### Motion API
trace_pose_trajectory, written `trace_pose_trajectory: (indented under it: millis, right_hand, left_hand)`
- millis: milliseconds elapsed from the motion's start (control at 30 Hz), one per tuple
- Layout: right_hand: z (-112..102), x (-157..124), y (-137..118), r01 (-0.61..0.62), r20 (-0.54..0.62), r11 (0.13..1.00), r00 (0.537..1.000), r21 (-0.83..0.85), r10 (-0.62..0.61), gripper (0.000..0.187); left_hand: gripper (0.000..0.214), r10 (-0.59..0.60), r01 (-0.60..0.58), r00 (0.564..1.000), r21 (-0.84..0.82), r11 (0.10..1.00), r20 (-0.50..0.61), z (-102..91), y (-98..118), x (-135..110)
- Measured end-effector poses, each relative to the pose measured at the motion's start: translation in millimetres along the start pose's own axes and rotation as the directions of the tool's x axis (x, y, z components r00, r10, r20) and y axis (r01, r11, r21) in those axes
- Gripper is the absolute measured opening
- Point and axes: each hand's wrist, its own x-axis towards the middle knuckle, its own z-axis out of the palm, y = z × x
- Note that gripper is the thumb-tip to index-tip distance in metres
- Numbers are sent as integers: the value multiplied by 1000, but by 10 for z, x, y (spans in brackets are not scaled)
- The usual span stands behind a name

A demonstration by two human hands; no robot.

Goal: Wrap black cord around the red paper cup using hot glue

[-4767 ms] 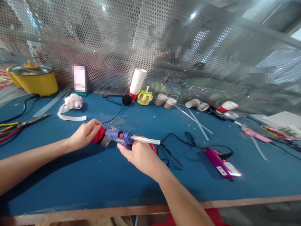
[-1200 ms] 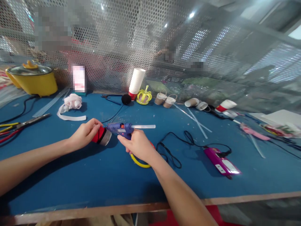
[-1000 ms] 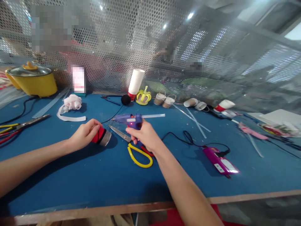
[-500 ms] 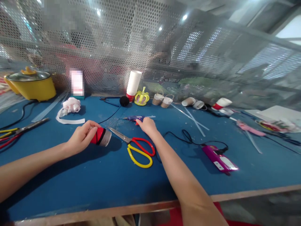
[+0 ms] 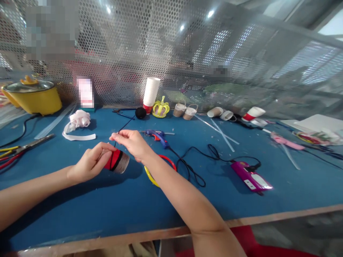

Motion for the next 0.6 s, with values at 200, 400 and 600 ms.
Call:
trace_pose_trajectory:
  millis: [200,400,600]
  right_hand:
    - [-179,-92,-127,97,-144,995,984,-34,-100,20]
    - [-169,-128,-153,161,-201,969,959,-189,-199,21]
    - [-187,-88,-70,183,-206,933,945,-311,-254,24]
  left_hand:
    - [20,-291,281,955,-137,950,-58,30,-63,43]
    - [21,-344,336,939,-222,916,0,44,-73,56]
    - [15,-231,221,973,-218,951,-24,37,-5,13]
